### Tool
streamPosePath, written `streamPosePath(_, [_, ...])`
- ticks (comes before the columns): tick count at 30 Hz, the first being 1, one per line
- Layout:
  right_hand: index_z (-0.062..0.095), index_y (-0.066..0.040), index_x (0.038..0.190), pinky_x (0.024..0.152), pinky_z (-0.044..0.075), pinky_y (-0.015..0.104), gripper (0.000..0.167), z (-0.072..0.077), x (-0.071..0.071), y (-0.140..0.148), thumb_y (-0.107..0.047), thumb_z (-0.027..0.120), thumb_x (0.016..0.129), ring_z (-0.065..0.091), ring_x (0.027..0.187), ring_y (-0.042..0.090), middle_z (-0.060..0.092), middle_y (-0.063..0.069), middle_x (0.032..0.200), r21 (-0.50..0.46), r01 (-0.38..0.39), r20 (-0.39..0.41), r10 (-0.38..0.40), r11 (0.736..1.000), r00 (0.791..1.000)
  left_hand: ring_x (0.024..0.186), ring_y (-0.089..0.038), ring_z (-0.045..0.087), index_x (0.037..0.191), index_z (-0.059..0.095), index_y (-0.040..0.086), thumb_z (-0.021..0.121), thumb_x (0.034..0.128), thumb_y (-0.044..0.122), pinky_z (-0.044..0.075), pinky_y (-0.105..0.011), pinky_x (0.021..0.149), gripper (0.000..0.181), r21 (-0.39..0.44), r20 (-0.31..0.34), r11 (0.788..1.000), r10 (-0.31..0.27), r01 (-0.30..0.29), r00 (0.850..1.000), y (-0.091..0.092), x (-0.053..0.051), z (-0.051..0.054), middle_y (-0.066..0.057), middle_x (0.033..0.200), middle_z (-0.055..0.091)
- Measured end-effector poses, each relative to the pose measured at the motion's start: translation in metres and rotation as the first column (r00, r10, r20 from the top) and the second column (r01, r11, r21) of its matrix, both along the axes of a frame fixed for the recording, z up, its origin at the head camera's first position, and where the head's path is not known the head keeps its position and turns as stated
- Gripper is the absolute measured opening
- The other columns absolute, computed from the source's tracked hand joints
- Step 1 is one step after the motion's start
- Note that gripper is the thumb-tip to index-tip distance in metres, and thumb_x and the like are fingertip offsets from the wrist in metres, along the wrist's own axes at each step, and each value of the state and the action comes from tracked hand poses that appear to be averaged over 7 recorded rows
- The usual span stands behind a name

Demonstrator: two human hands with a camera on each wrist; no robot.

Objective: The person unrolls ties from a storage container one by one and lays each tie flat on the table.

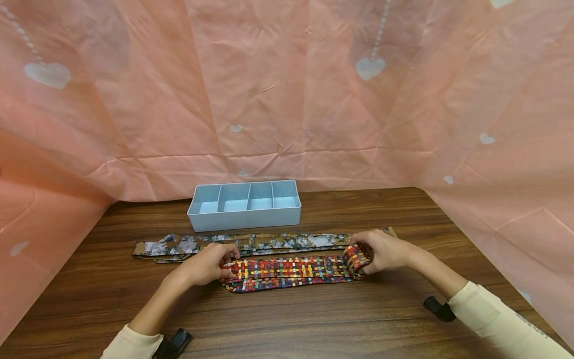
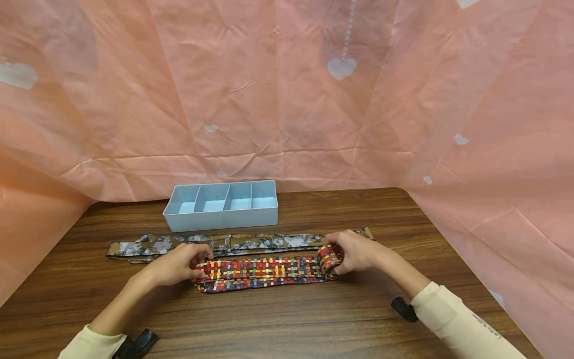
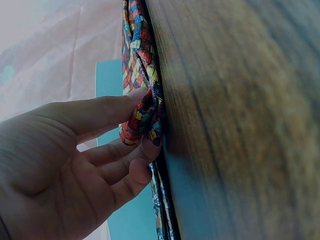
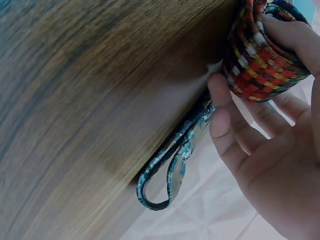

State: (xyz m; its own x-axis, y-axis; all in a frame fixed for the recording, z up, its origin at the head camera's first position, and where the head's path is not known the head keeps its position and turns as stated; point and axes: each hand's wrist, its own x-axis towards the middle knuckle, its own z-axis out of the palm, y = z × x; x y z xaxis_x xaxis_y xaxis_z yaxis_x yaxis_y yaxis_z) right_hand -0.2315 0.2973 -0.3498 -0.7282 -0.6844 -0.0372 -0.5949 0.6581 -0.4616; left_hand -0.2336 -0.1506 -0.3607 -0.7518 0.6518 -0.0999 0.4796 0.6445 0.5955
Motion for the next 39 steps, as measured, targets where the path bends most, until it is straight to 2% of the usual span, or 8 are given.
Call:
streamPosePath(4, [0.068, -0.010, 0.104, 0.073, 0.053, 0.030, 0.044, 0.0011, 0.0010, -0.0002, -0.015, 0.091, 0.067, 0.060, 0.084, 0.006, 0.067, -0.008, 0.093, 0.019, 0.008, 0.019, -0.008, 1.000, 1.000, 0.071, -0.008, 0.047, 0.108, 0.064, 0.003, 0.081, 0.0850, 0.000, 0.043, -0.027, 0.064, 0.029, -0.001, -0.002, 1.000, 0.001, -0.001, 1.000, -0.0001, 0.0000, -0.0002, 0.002, 0.081, 0.056])
streamPosePath(14, [0.069, -0.005, 0.111, 0.076, 0.054, 0.031, 0.051, -0.0005, 0.0019, -0.0022, -0.012, 0.089, 0.065, 0.062, 0.088, 0.011, 0.068, -0.004, 0.097, 0.062, 0.029, 0.034, -0.031, 0.998, 0.999, 0.070, -0.008, 0.046, 0.109, 0.064, 0.003, 0.081, 0.0857, 0.001, 0.043, -0.027, 0.063, 0.029, -0.003, 0.002, 1.000, -0.001, 0.001, 1.000, -0.0010, 0.0005, 0.0010, 0.002, 0.081, 0.055])
streamPosePath(33, [0.068, -0.006, 0.108, 0.074, 0.053, 0.028, 0.048, 0.0002, 0.0009, -0.0038, -0.010, 0.088, 0.065, 0.059, 0.086, 0.008, 0.066, -0.006, 0.095, 0.056, 0.026, 0.073, -0.030, 0.998, 0.997, 0.064, -0.006, 0.041, 0.111, 0.064, 0.003, 0.081, 0.0858, 0.000, 0.039, -0.026, 0.060, 0.030, -0.003, 0.012, 1.000, -0.011, 0.011, 1.000, -0.0014, -0.0008, 0.0017, 0.002, 0.076, 0.051])
streamPosePath(39, [0.068, -0.006, 0.108, 0.073, 0.052, 0.028, 0.047, -0.0001, 0.0012, -0.0043, -0.010, 0.089, 0.065, 0.059, 0.086, 0.007, 0.065, -0.007, 0.094, 0.056, 0.022, 0.072, -0.026, 0.998, 0.997, 0.061, -0.004, 0.041, 0.113, 0.065, 0.003, 0.080, 0.0850, -0.001, 0.039, -0.025, 0.061, 0.032, -0.002, 0.015, 1.000, -0.031, 0.031, 0.999, -0.0024, -0.0012, 0.0017, 0.004, 0.074, 0.050])
